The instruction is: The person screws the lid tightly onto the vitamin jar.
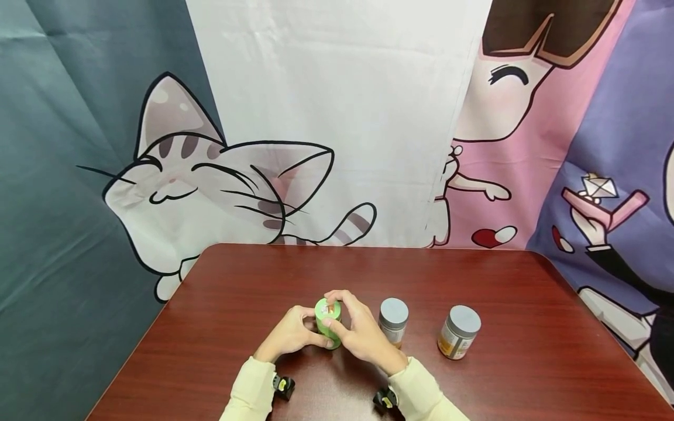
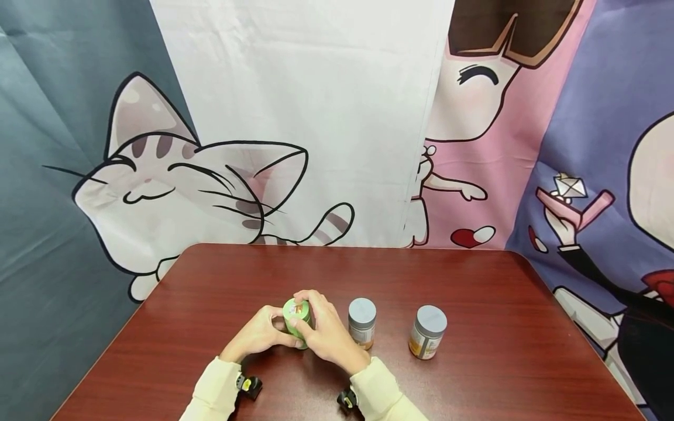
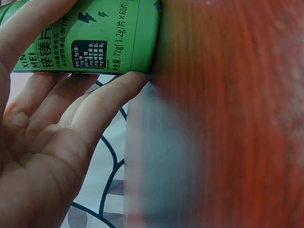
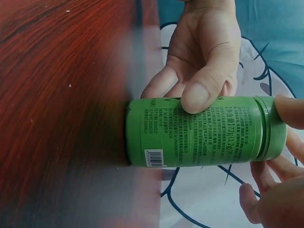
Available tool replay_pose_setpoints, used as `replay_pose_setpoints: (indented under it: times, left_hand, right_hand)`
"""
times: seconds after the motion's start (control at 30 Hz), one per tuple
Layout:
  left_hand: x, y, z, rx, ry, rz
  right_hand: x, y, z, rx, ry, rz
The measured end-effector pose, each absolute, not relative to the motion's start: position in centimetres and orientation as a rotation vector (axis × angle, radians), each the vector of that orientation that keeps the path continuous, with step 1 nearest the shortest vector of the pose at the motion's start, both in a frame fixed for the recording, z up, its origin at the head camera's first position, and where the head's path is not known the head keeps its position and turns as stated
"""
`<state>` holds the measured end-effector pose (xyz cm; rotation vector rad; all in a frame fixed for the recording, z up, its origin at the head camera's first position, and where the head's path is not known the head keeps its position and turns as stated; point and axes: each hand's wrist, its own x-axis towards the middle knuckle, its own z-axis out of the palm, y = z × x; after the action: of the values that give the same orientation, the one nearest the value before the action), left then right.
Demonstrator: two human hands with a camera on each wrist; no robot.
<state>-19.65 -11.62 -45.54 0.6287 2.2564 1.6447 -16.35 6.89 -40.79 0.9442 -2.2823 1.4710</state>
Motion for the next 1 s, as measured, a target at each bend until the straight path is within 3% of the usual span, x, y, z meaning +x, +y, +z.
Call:
replay_pose_setpoints:
  times: [0.1,0.23,0.33,1.0]
  left_hand:
    - [-19.1,-11.5,-44.3,0.632,2.284,1.623]
    - [-18.4,-11.4,-42.9,0.644,2.3,1.607]
    - [-18.4,-11.4,-42.9,0.645,2.304,1.608]
    - [-18.4,-11.4,-42.9,0.653,2.263,1.625]
  right_hand:
    - [-15.5,6.8,-39.5,0.928,-2.289,1.463]
    - [-16.2,6.8,-40.8,0.896,-2.311,1.441]
    - [-17.1,6.9,-42.4,0.883,-2.308,1.423]
    - [-17.0,7.8,-41.5,0.996,-2.439,1.484]
